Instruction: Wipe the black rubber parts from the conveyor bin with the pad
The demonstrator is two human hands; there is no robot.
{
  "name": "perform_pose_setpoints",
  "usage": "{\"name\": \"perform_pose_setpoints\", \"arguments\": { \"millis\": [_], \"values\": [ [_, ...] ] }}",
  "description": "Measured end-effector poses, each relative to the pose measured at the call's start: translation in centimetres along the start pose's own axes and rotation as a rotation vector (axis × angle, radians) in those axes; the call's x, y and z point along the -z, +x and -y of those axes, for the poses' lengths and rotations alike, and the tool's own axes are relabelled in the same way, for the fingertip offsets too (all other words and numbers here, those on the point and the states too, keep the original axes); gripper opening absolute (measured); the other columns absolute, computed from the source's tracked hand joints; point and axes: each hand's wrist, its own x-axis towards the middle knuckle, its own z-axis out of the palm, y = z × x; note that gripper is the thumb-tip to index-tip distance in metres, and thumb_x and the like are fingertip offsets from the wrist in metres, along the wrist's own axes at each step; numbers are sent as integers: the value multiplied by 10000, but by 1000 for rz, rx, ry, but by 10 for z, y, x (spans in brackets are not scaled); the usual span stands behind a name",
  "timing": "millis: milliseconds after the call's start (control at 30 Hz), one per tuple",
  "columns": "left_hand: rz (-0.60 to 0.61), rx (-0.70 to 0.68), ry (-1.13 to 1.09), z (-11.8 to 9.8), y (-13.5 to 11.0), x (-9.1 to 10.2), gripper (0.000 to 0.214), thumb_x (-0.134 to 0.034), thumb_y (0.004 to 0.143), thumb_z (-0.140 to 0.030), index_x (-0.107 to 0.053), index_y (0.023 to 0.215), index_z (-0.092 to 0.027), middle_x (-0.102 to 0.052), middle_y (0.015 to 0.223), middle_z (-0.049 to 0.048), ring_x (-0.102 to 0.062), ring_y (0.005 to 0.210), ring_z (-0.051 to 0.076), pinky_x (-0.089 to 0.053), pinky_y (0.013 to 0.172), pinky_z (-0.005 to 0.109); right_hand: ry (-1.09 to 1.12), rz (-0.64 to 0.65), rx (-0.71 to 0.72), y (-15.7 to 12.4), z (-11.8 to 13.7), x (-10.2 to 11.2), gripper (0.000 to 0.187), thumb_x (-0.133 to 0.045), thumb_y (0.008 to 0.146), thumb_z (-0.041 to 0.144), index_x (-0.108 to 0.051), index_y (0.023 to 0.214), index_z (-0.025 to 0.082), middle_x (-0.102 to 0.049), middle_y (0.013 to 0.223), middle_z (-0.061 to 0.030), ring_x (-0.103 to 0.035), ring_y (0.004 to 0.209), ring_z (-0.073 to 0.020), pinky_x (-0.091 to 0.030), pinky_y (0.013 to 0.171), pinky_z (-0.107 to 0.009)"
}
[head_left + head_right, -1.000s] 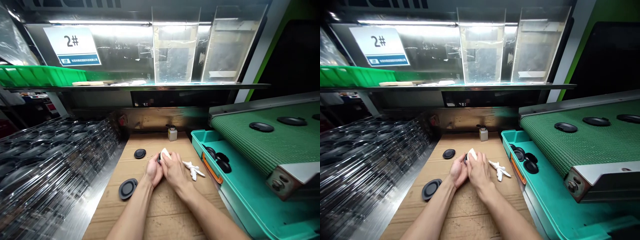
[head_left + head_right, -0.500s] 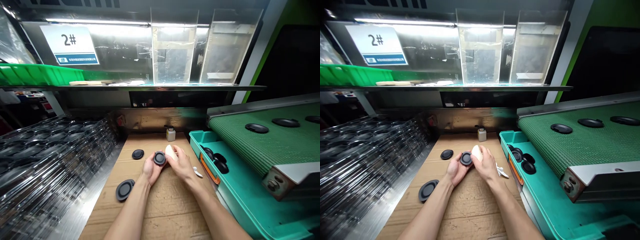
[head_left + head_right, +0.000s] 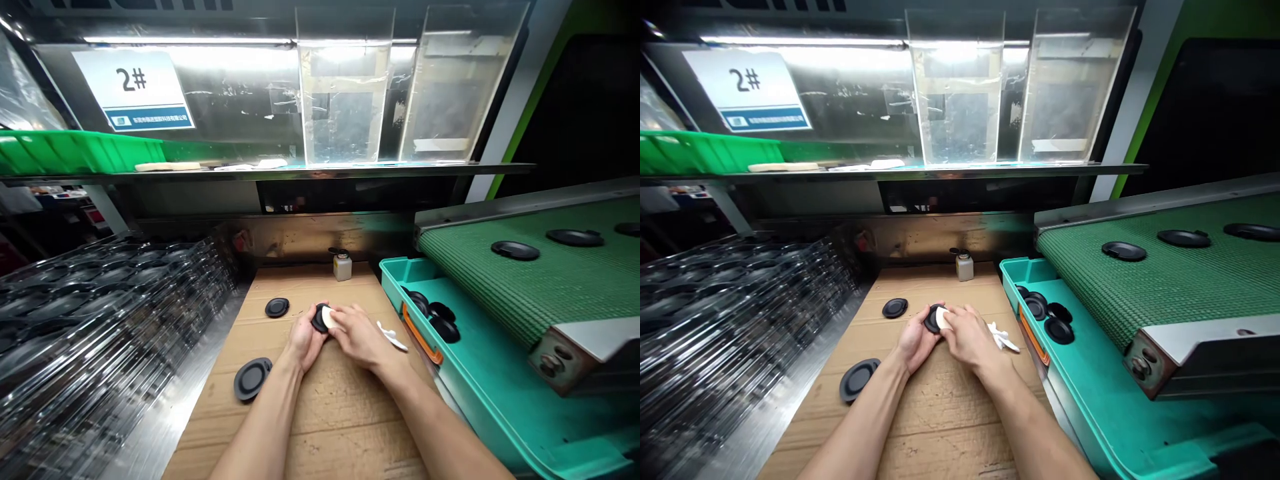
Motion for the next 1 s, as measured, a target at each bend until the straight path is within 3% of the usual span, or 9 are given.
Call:
{"name": "perform_pose_setpoints", "arguments": {
  "millis": [133,267,400,567,700,900,1000],
  "values": [
    [-30,17,-6,2,2,0,241,-424,919,-262,-586,999,-103,-674,990,169,-669,888,241,-546,794,386,1,83,65,2,-2,-3,96,-535,880,260,-616,885,210,-631,1000,-44,-533,931,-189,-392,849,-302],
    [-25,2,-6,6,3,0,238,-424,920,-250,-594,981,-95,-673,982,165,-667,891,235,-555,785,374,-67,18,-18,2,-1,-3,149,-522,884,247,-617,995,217,-619,1096,-57,-519,979,-207,-382,878,-328],
    [-57,35,-30,4,4,1,243,-398,925,-246,-584,958,-94,-668,990,178,-671,891,246,-565,769,396,-56,29,0,1,-5,-5,139,-538,877,267,-626,978,233,-620,1091,-36,-516,992,-206,-395,868,-313],
    [-37,60,-122,-8,1,3,278,-383,935,-261,-538,1076,-78,-630,1106,227,-656,982,291,-570,777,434,-78,-265,-292,4,-22,-6,287,-487,898,283,-601,1151,208,-581,1149,-95,-507,1022,-239,-410,895,-345],
    [-7,90,-226,-15,-4,2,371,-352,940,-308,-509,1145,-41,-596,1142,272,-629,1044,335,-566,802,479,76,-374,-352,7,-28,-6,436,-581,833,324,-544,1245,185,-579,1150,-95,-526,1058,-236,-415,940,-340],
    [32,89,-376,-22,-8,-1,352,-362,916,-206,-489,1180,-13,-596,1145,261,-599,1101,341,-540,878,516,100,-339,-410,6,-27,-6,491,-609,792,362,-548,1239,167,-584,1148,-106,-548,1060,-241,-417,937,-339],
    [45,81,-418,-22,-9,-1,318,-400,927,-236,-514,1133,-22,-609,1107,244,-608,1088,319,-545,890,490,77,-204,-371,4,-27,-9,458,-606,792,388,-583,1195,173,-603,1084,-95,-567,1005,-226,-419,898,-314]
  ]
}}
